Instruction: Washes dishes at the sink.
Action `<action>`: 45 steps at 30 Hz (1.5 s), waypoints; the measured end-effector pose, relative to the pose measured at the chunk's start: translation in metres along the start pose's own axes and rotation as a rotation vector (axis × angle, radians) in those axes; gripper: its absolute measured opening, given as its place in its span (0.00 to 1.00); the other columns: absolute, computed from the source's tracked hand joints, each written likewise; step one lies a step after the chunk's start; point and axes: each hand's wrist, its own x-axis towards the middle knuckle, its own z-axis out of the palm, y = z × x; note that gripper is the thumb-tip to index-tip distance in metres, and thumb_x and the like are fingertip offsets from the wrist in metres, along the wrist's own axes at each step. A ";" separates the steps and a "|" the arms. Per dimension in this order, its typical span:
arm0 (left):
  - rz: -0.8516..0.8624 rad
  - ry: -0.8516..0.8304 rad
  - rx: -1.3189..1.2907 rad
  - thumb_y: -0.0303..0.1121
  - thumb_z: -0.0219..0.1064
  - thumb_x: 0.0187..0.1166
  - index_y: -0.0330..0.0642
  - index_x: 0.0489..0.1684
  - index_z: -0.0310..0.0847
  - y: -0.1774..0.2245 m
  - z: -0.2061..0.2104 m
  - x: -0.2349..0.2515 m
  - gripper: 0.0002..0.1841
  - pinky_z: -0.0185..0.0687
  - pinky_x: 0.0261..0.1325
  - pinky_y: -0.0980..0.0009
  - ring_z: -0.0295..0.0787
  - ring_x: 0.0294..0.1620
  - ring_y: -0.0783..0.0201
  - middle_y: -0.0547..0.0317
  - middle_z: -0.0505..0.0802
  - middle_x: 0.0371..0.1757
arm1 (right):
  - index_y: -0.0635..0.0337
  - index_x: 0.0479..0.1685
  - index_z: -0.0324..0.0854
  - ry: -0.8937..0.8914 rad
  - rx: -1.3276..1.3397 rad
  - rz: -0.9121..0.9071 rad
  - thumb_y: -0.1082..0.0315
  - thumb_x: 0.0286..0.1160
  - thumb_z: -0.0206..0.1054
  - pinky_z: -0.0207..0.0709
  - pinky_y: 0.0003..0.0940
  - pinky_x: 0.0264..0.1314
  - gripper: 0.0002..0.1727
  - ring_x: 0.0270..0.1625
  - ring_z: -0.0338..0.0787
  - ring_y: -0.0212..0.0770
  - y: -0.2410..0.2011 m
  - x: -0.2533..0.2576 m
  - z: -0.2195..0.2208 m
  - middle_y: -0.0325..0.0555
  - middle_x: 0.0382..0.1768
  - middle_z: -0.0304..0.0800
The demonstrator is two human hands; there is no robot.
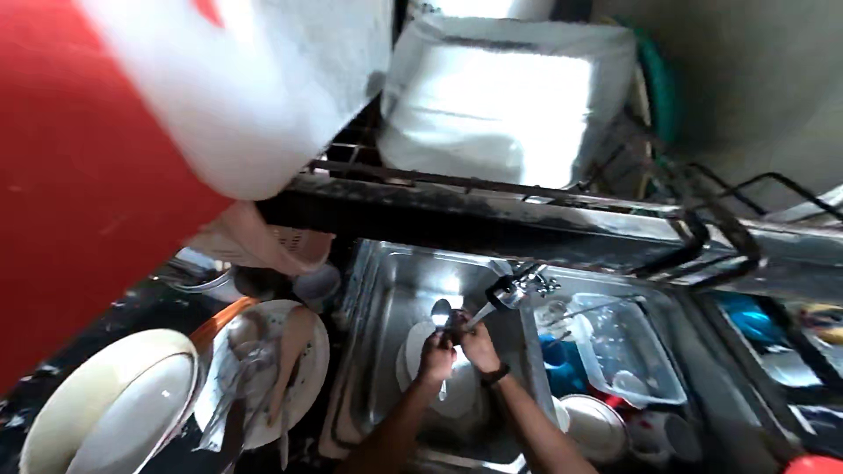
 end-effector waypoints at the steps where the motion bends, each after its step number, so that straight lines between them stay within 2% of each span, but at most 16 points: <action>1: 0.015 0.021 0.035 0.29 0.50 0.93 0.30 0.71 0.74 -0.001 0.001 0.000 0.16 0.76 0.32 0.69 0.77 0.27 0.66 0.52 0.84 0.36 | 0.72 0.58 0.80 0.011 0.020 0.019 0.73 0.85 0.56 0.82 0.27 0.43 0.13 0.36 0.85 0.27 0.000 0.000 0.002 0.43 0.37 0.88; 4: 0.038 0.060 0.120 0.26 0.51 0.91 0.30 0.72 0.73 -0.002 0.003 -0.002 0.17 0.81 0.41 0.61 0.81 0.36 0.58 0.44 0.86 0.44 | 0.73 0.55 0.82 0.094 0.032 0.025 0.74 0.85 0.56 0.82 0.27 0.43 0.13 0.35 0.85 0.28 -0.002 0.001 0.009 0.44 0.36 0.88; 7: 0.063 0.077 0.136 0.26 0.51 0.90 0.29 0.71 0.73 -0.002 0.003 -0.003 0.17 0.82 0.43 0.61 0.83 0.38 0.58 0.44 0.86 0.44 | 0.73 0.54 0.82 0.106 0.104 0.062 0.75 0.83 0.57 0.83 0.28 0.39 0.12 0.31 0.85 0.30 -0.009 -0.001 0.011 0.43 0.33 0.89; 9: 0.053 0.079 0.099 0.26 0.52 0.91 0.29 0.71 0.73 -0.002 0.004 -0.003 0.16 0.81 0.39 0.64 0.81 0.35 0.61 0.47 0.85 0.42 | 0.71 0.56 0.81 0.062 0.170 0.075 0.76 0.82 0.59 0.83 0.27 0.36 0.11 0.29 0.85 0.28 -0.002 0.000 0.009 0.40 0.31 0.87; 13: -0.015 0.022 0.014 0.32 0.48 0.95 0.30 0.68 0.73 0.005 0.000 -0.005 0.16 0.77 0.30 0.72 0.78 0.26 0.68 0.55 0.82 0.32 | 0.68 0.62 0.77 -0.070 0.332 -0.022 0.72 0.80 0.62 0.85 0.28 0.41 0.15 0.35 0.88 0.29 0.030 0.006 0.003 0.39 0.37 0.89; 17: -0.062 -0.170 -0.171 0.37 0.47 0.96 0.34 0.63 0.73 0.009 -0.011 -0.009 0.15 0.77 0.20 0.77 0.76 0.16 0.72 0.61 0.81 0.22 | 0.68 0.51 0.84 -0.002 0.105 -0.071 0.73 0.77 0.67 0.87 0.25 0.42 0.09 0.34 0.89 0.25 0.008 0.001 -0.012 0.37 0.34 0.91; 20: -0.070 -0.247 -0.065 0.38 0.48 0.96 0.32 0.63 0.74 0.009 -0.021 -0.014 0.18 0.80 0.23 0.76 0.81 0.18 0.71 0.59 0.85 0.24 | 0.70 0.49 0.86 0.072 -0.059 -0.063 0.72 0.79 0.65 0.86 0.28 0.50 0.09 0.39 0.90 0.28 0.004 0.003 -0.018 0.43 0.37 0.93; 23: -0.071 -0.214 0.132 0.40 0.49 0.96 0.32 0.64 0.74 0.008 -0.022 -0.019 0.19 0.75 0.25 0.77 0.77 0.20 0.72 0.59 0.84 0.28 | 0.73 0.46 0.86 0.151 -0.182 0.002 0.66 0.87 0.61 0.82 0.43 0.51 0.15 0.39 0.89 0.41 -0.001 0.003 -0.019 0.54 0.35 0.89; 27: -0.014 -0.089 0.212 0.38 0.47 0.96 0.34 0.76 0.72 0.007 -0.019 -0.014 0.21 0.75 0.29 0.74 0.77 0.23 0.71 0.56 0.85 0.33 | 0.71 0.50 0.85 -0.003 -0.168 0.041 0.67 0.85 0.63 0.83 0.37 0.52 0.13 0.40 0.88 0.35 -0.001 0.001 -0.015 0.50 0.37 0.90; 29: 0.015 -0.092 0.290 0.39 0.46 0.96 0.33 0.76 0.71 0.008 -0.021 -0.009 0.22 0.78 0.36 0.69 0.79 0.29 0.67 0.53 0.87 0.36 | 0.71 0.47 0.85 -0.074 -0.243 0.067 0.65 0.83 0.65 0.82 0.42 0.51 0.14 0.39 0.87 0.40 -0.002 0.002 -0.017 0.52 0.36 0.89; 31: 0.076 -0.152 0.356 0.39 0.49 0.95 0.31 0.72 0.72 0.009 -0.023 -0.006 0.20 0.78 0.38 0.69 0.79 0.30 0.67 0.53 0.85 0.36 | 0.71 0.48 0.86 -0.076 -0.244 0.067 0.63 0.83 0.67 0.82 0.42 0.53 0.15 0.40 0.88 0.40 -0.006 0.002 -0.020 0.52 0.37 0.90; 34: 0.123 -0.204 0.369 0.35 0.50 0.94 0.29 0.69 0.74 0.011 -0.023 -0.004 0.18 0.80 0.42 0.69 0.80 0.32 0.67 0.52 0.85 0.37 | 0.70 0.52 0.84 -0.015 -0.040 0.061 0.69 0.80 0.68 0.83 0.33 0.51 0.11 0.40 0.88 0.32 -0.007 0.002 -0.018 0.47 0.38 0.91; 37: 0.070 -0.200 0.264 0.36 0.49 0.95 0.30 0.67 0.76 0.013 -0.021 -0.005 0.18 0.76 0.32 0.76 0.76 0.24 0.73 0.58 0.82 0.32 | 0.71 0.50 0.82 0.062 0.200 0.049 0.80 0.73 0.69 0.86 0.26 0.48 0.09 0.38 0.89 0.28 -0.008 0.003 -0.011 0.43 0.36 0.90; 40: 0.013 -0.209 0.173 0.37 0.50 0.95 0.32 0.64 0.76 0.011 -0.030 -0.005 0.17 0.73 0.25 0.79 0.76 0.19 0.75 0.61 0.83 0.27 | 0.71 0.47 0.83 0.074 0.217 0.072 0.80 0.71 0.72 0.87 0.26 0.46 0.09 0.36 0.90 0.28 -0.013 0.002 -0.009 0.42 0.34 0.91; 42: 0.009 -0.235 0.159 0.37 0.51 0.95 0.32 0.59 0.78 0.008 -0.043 -0.006 0.16 0.71 0.22 0.80 0.75 0.18 0.76 0.62 0.84 0.25 | 0.70 0.48 0.84 0.035 0.209 0.073 0.79 0.71 0.72 0.86 0.27 0.46 0.09 0.37 0.89 0.28 -0.016 0.001 -0.012 0.42 0.35 0.91; 45: 0.044 -0.305 0.174 0.36 0.53 0.93 0.33 0.50 0.80 0.001 -0.066 -0.007 0.14 0.69 0.20 0.82 0.73 0.15 0.78 0.66 0.83 0.20 | 0.68 0.46 0.83 -0.135 0.133 0.070 0.79 0.72 0.70 0.80 0.22 0.35 0.07 0.28 0.83 0.24 -0.022 0.001 -0.022 0.36 0.30 0.87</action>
